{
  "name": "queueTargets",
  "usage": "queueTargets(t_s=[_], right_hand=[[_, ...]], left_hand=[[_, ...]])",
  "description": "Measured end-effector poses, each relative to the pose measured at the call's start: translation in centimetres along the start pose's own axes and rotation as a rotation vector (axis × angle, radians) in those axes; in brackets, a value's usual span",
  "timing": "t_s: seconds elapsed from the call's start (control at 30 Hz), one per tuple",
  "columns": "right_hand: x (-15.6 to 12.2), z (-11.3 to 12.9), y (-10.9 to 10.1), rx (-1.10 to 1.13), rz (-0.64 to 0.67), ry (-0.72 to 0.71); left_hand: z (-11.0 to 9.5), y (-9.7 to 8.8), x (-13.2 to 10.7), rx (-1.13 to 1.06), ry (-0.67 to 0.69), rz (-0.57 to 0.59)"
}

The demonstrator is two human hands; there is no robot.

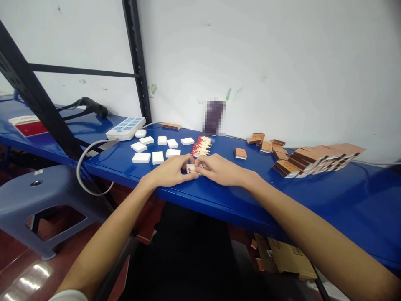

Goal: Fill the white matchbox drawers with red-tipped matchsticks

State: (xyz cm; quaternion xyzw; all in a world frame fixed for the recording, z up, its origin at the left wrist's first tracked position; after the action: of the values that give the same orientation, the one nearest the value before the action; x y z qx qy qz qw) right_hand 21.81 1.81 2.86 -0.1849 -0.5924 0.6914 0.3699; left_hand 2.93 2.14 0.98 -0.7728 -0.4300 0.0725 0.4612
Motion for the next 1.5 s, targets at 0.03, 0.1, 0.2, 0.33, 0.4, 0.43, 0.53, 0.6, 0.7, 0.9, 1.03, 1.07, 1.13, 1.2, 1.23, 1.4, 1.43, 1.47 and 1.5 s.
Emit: queueTargets(t_s=[0.03, 0.1, 0.2, 0.33, 0.4, 0.43, 0.53, 0.6, 0.7, 0.9, 1.03, 1.07, 1.13, 1.2, 1.23, 1.4, 1.43, 1.47, 1.5], right_hand=[[0.1, -0.2, 0.0, 0.002, -0.026, 0.008], [0.4, -0.9, 0.0, -0.01, -0.112, 0.047], [1.0, -2.5, 0.4, -0.086, -0.165, 0.109], [1.7, -3.7, 1.5, -0.161, -0.067, 0.114], [1.8, -3.8, 1.8, -0.183, -0.038, 0.136], [1.8, -3.8, 1.8, -0.195, -0.023, 0.15], [1.5, -3.5, 1.7, -0.242, 0.02, 0.193], [1.3, -3.1, 1.4, -0.265, 0.034, 0.208], [0.8, -2.6, 1.0, -0.266, 0.075, 0.2], [0.3, -2.0, 0.6, -0.294, 0.187, 0.183], [0.2, -2.5, 0.3, -0.341, 0.154, 0.232], [0.2, -2.6, 0.1, -0.353, 0.128, 0.254], [0.1, -2.6, -0.5, -0.361, 0.056, 0.294], [-0.1, -2.1, -1.1, -0.337, -0.015, 0.289], [-0.2, -1.7, -1.1, -0.312, -0.031, 0.26], [-0.5, 0.1, 0.1, -0.201, 0.018, 0.054], [-0.5, 0.2, 0.4, -0.198, 0.025, 0.044], [-0.4, 0.1, 0.7, -0.195, 0.027, 0.041], [-0.3, 0.1, 0.8, -0.191, 0.025, 0.041]], left_hand=[[0.0, 0.0, 0.0, 0.0, 0.0, 0.0], [0.1, 0.0, 0.0, -0.001, -0.006, 0.005], [0.0, 0.0, 0.0, -0.014, -0.023, 0.018], [0.0, 0.0, 0.0, -0.007, -0.022, 0.021], [0.1, 0.0, 0.0, 0.003, -0.028, 0.02], [0.1, 0.0, 0.0, 0.004, -0.031, 0.019], [0.1, 0.0, 0.0, -0.001, -0.03, 0.022], [0.1, 0.0, 0.0, 0.0, -0.031, 0.023], [0.1, 0.0, 0.0, 0.015, -0.034, 0.008], [0.3, 0.1, 0.1, 0.034, -0.01, -0.018], [0.3, 0.1, 0.0, 0.015, -0.019, -0.021], [0.2, 0.1, 0.0, 0.01, -0.021, -0.022], [0.2, 0.1, 0.1, 0.003, -0.026, -0.024], [0.2, 0.1, 0.1, 0.002, -0.03, -0.025], [0.2, 0.0, 0.1, 0.007, -0.026, -0.026], [0.1, 0.0, 0.1, 0.045, 0.032, -0.037], [0.1, 0.0, 0.1, 0.048, 0.041, -0.038], [0.1, 0.0, 0.1, 0.051, 0.048, -0.041], [0.1, 0.0, 0.2, 0.054, 0.054, -0.044]])
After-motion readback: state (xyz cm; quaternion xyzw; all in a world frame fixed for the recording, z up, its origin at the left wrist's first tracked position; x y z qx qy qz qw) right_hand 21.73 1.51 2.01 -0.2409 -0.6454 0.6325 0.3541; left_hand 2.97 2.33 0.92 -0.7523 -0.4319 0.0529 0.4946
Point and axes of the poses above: each hand's wrist, its own x-axis towards the middle knuckle, its own y-axis out of the palm, z = x × y, the point moved 2 cm from there along x, towards the middle knuckle, and after that the axes turned 6 degrees about -x, right-handed, at the moved point
